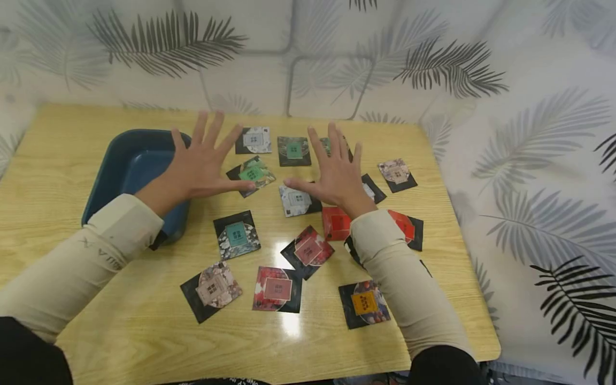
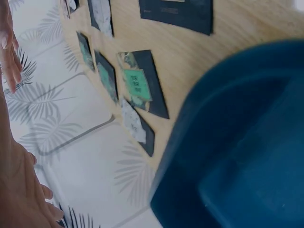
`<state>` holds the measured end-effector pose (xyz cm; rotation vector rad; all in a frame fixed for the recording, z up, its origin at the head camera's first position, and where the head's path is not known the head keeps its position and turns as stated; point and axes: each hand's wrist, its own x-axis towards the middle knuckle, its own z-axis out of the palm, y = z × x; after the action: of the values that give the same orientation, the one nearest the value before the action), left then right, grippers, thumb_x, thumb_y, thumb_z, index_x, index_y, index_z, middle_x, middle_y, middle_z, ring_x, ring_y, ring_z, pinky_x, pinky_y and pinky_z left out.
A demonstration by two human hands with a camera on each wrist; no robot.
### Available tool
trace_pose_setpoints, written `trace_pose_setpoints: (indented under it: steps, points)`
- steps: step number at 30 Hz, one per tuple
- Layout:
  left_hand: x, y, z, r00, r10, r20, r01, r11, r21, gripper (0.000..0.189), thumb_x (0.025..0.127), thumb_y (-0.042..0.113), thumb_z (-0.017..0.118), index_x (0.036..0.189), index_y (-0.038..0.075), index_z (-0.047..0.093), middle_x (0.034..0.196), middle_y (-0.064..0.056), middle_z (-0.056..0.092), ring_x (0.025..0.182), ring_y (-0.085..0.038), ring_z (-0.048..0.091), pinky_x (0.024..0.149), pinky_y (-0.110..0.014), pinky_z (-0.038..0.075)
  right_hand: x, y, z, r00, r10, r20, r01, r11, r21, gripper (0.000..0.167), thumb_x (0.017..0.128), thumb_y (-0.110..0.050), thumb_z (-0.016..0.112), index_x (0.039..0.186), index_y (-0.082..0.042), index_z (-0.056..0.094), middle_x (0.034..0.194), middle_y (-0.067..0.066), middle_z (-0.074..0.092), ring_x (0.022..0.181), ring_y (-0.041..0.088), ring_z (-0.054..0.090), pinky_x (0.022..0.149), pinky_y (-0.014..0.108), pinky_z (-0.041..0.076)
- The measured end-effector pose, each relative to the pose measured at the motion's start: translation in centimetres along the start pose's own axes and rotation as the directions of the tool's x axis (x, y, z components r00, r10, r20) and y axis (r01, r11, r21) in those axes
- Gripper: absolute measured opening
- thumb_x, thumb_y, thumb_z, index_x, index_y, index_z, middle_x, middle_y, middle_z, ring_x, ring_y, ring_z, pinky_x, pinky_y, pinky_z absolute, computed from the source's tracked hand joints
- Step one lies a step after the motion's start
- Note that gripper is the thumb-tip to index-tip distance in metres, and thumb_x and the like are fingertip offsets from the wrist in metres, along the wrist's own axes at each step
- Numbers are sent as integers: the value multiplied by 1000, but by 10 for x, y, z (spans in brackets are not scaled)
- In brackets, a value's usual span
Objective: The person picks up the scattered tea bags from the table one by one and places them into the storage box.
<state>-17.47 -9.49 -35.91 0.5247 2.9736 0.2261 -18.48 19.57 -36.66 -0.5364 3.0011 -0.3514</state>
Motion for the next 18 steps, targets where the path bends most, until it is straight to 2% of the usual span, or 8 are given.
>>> trace_pose_setpoints:
  steps: [3,6,8,10,12,15,18]
  points:
    - [1,-3,2,1000,1,-4,-1,1000,16,115,77,85,50,160,28,-6,167,-11,-18,155,-37,-18,113,-78,-1,2,0,4,1000,-14,-1,14,1000,3,115,72,-94,38,160,-35,-6,169,10,-10,158,36,3,119,69,-3]
    - [-3,-12,5,1000,-6,-12,6,999,41,112,79,85,47,161,27,-4,168,-12,-15,156,-35,-16,116,-73,-2,3,-6,11,999,-34,-1,34,999,-3,113,75,-90,43,160,-33,-4,170,12,-3,157,39,9,120,67,1]
    - [-8,-20,1,999,-21,-37,23,998,53,108,82,83,45,161,26,-2,168,-13,-13,157,-35,-14,118,-71,-3,5,-14,12,998,-55,-17,55,998,1,108,81,-82,50,161,-30,1,169,14,7,155,40,17,120,66,9]
    - [-17,-30,-5,997,-41,-63,45,997,56,102,86,80,42,161,25,0,169,-13,-11,157,-34,-12,118,-70,-3,7,-25,14,997,-76,-31,77,997,15,99,86,-70,57,161,-24,12,164,17,23,148,41,32,118,64,22]
    - [-28,-43,-10,994,-47,-101,52,998,42,96,90,76,41,162,24,4,169,-14,-7,158,-34,-9,119,-70,-3,7,-37,16,996,-90,-18,91,994,57,92,90,-61,60,160,-19,19,159,19,34,142,41,41,112,61,34]
    - [-52,-70,-12,981,-12,-194,21,999,44,91,91,76,37,161,20,18,169,-16,6,158,-36,3,120,-68,3,6,-54,24,992,-122,39,117,988,104,86,92,-56,59,159,-17,22,152,19,43,130,40,53,95,58,50]
    - [-81,-102,-6,958,28,-284,-8,997,74,93,90,81,25,156,15,31,165,-18,20,154,-38,17,119,-67,12,3,-68,34,981,-162,105,148,980,134,84,93,-53,60,159,-19,20,153,17,42,128,38,55,88,56,54]
